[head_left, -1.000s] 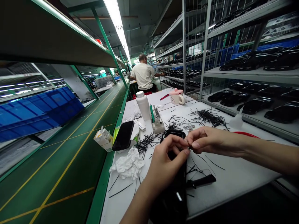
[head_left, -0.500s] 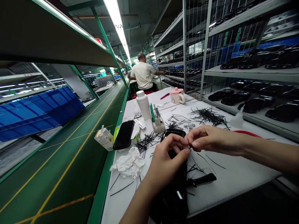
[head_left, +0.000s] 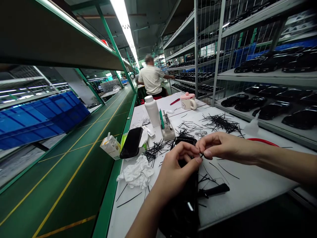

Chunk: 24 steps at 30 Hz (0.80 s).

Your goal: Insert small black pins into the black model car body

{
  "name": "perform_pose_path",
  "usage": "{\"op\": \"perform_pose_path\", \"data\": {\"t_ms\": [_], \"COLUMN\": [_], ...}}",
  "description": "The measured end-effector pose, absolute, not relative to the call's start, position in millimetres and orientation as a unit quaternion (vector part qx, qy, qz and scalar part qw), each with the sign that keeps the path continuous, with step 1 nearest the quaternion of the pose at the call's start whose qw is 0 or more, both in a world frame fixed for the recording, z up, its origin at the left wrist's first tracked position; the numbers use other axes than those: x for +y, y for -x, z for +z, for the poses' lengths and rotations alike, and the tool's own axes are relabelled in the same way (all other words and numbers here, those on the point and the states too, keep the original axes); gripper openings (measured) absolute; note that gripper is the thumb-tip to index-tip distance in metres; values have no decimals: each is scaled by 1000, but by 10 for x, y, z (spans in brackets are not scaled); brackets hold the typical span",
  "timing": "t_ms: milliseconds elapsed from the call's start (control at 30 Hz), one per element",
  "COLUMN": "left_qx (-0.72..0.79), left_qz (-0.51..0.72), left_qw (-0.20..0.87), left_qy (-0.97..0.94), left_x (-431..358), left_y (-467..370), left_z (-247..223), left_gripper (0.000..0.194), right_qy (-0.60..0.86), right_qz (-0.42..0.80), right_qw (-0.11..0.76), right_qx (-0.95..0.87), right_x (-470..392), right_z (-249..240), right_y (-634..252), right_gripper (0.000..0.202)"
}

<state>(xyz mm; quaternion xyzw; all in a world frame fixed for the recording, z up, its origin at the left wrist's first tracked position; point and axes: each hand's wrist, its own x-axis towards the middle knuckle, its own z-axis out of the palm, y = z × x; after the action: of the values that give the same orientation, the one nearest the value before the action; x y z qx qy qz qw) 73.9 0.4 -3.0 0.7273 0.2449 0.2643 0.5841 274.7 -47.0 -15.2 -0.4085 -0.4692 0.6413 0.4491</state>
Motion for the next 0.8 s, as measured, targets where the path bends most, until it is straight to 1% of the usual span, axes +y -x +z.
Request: {"op": "perform_pose_path", "data": {"t_ms": [433,800], "left_qx": [241,240], "left_qz": [258,256], "left_qw": [606,614], "left_qy": [-713,-707], "left_x": [17,17], "left_y": [-746,-747], "left_z": [-24,-24], "left_gripper": [12,14], "right_qy": [420,397], "right_qz": [620,648], "right_qw": [457,447], "right_qx": [-480,-472], "right_x": [-486,-457], "right_z": [-133,-212], "right_y": [-2752,-2771], "right_gripper": [22,18]}}
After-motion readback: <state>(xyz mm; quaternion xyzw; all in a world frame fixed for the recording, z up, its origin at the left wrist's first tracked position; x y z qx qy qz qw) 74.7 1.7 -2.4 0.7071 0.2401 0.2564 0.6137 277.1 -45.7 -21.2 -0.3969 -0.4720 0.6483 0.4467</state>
